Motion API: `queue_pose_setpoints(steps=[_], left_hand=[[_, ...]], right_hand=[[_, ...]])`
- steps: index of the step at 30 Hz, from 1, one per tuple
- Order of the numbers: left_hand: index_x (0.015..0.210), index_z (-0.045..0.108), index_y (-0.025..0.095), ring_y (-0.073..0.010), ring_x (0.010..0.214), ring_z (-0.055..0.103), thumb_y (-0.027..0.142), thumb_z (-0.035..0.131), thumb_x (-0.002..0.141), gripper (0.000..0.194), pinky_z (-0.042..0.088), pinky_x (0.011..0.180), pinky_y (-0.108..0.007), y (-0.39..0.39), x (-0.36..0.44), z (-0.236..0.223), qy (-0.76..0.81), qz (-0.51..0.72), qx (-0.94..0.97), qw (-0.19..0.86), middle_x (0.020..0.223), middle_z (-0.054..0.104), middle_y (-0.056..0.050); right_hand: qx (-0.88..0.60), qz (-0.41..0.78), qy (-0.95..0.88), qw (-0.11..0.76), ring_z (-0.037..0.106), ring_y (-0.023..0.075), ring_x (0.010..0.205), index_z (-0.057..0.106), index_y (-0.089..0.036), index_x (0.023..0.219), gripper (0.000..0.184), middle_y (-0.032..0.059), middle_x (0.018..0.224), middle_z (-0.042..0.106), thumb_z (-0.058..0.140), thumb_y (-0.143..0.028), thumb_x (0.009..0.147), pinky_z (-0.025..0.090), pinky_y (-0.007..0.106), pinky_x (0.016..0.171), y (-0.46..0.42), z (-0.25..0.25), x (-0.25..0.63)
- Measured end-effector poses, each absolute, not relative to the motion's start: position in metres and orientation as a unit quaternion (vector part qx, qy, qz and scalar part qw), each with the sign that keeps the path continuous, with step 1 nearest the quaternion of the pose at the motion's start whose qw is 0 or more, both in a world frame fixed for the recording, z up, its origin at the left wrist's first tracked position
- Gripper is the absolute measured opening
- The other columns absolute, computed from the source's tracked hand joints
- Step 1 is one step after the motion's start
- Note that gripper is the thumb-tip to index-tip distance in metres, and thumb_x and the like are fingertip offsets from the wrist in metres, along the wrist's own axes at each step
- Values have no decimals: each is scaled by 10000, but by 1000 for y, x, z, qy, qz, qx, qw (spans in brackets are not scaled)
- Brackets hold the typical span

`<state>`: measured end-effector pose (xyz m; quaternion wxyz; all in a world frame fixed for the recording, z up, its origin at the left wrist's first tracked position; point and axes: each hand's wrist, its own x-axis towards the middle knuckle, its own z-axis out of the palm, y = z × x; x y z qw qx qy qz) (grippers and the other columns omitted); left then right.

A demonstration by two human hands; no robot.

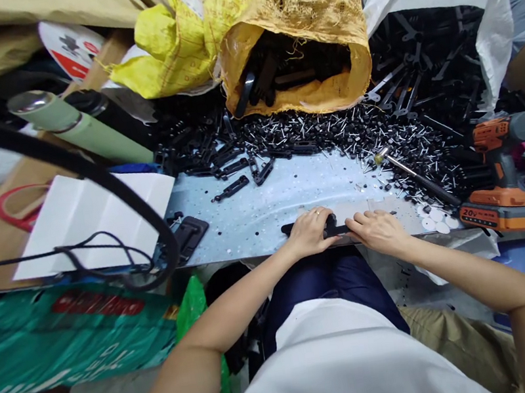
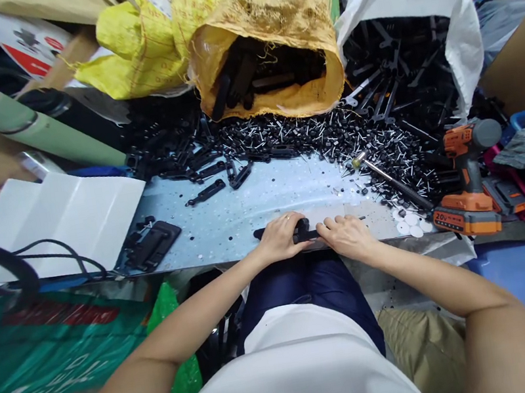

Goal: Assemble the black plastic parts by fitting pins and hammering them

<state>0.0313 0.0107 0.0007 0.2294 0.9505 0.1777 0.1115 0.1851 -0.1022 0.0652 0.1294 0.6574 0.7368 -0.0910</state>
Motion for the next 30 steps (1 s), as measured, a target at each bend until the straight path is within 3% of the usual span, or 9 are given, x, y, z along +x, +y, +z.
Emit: queue_pose_setpoints(steps=[9,16,19,22,26,30], left_hand=[[959,521,180,-225,885,608,416,616,740,336,476,736,-316,9,35,-3,207,153,940,225,917,629,-70],[1048,507,172,-247,942,580,497,582,758,442,468,763,-337,15,75,4,185,69,950,241,971,625,-84],[1155,467,142,-233,1030,536,281,453,868,319,439,837,-344,46,122,12,214,117,943,228,1109,579,-117],[1115,506,96,-260,1011,529,43,338,839,328,435,797,-380,86,167,17,308,120,928,171,1112,562,-168],[909,591,48,-284,985,533,-5,364,809,253,421,799,-396,110,193,11,302,95,937,148,992,604,-197],[992,573,55,-247,948,549,13,363,831,268,421,807,-361,108,184,6,280,104,944,141,960,610,-172]], right_hand=[[638,-52,753,153,584,179,765,550,-200,1010,296,70,891,616,328,-380,933,293,270,614,-88,76,191],[626,-81,775,34,574,161,755,600,-175,950,333,71,853,618,383,-423,906,355,257,619,-96,42,239],[644,-69,761,-36,566,186,832,617,-167,950,345,99,906,619,402,-432,893,404,282,685,-115,23,257],[666,-72,739,-70,563,192,837,624,-175,952,335,102,898,621,423,-435,882,429,303,715,-135,11,261],[699,-69,706,-91,564,202,871,618,-189,969,302,95,922,628,431,-409,881,443,326,759,-129,17,266],[810,-50,562,-159,541,212,962,610,-186,958,196,104,1006,625,469,-272,851,427,340,836,-68,41,297]])
